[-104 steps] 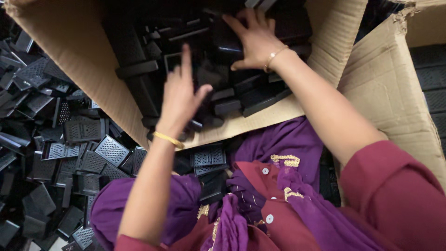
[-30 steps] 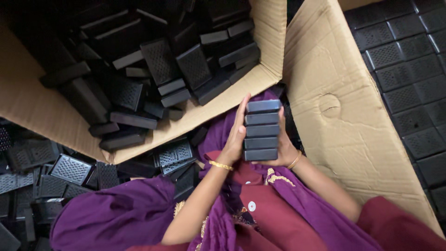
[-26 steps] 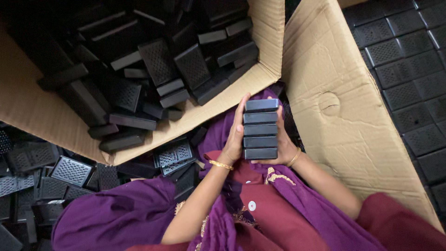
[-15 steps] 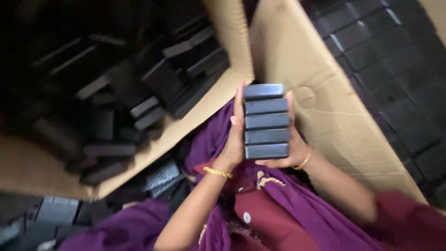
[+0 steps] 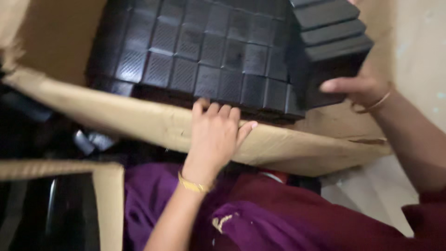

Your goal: The person sits on the floor and packs black perforated plastic boxes into cardboard cartons. They pick boxes one at a time or in small stacks from a loose pile, align them into neat rows inside the cartons, and press the layers down to fit more.

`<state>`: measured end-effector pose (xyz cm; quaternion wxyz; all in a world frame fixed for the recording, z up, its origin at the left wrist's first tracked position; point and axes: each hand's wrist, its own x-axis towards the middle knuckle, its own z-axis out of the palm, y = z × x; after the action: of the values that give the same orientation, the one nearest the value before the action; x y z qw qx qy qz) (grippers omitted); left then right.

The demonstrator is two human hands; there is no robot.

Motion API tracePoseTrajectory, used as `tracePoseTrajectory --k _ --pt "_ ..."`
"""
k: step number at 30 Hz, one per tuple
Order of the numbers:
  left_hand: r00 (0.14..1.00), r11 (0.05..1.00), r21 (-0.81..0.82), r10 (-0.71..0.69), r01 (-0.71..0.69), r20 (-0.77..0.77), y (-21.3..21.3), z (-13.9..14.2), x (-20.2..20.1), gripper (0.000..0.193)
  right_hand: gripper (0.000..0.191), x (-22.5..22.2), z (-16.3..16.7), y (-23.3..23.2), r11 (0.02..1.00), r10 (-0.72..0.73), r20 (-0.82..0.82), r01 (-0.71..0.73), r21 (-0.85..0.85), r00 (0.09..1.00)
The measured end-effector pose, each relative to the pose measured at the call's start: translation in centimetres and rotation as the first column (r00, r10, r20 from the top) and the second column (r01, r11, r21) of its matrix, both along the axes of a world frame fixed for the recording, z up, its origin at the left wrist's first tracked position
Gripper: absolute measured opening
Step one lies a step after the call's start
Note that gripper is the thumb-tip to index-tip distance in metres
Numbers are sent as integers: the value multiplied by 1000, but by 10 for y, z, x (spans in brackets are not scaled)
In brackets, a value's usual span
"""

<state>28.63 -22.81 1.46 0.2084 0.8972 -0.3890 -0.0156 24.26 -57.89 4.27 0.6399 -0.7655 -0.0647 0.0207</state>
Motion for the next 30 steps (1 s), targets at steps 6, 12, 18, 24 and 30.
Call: tracePoseTrajectory --k 6,12,18,24,30 --pt "996 964 -266 19 4 84 7 -6 -8 34 65 -67 -49 -115 892 -318 -649 450 43 691" --pt "1000 972 -234 -8 11 14 6 -8 -1 34 66 -95 -104 -123 769 -356 -859 638 -47 367" --pt "999 974 -225 -14 3 -49 8 -21 -1 34 65 -72 -153 -112 659 -377 -903 744 -105 206" --pt "997 972 -235 -22 3 -76 6 -33 -1 36 70 -62 -177 -101 548 -341 -920 836 -28 193" --pt "996 971 -239 -16 -7 -90 -1 -43 -1 41 75 -49 -191 -100 489 -382 -922 860 -146 61"
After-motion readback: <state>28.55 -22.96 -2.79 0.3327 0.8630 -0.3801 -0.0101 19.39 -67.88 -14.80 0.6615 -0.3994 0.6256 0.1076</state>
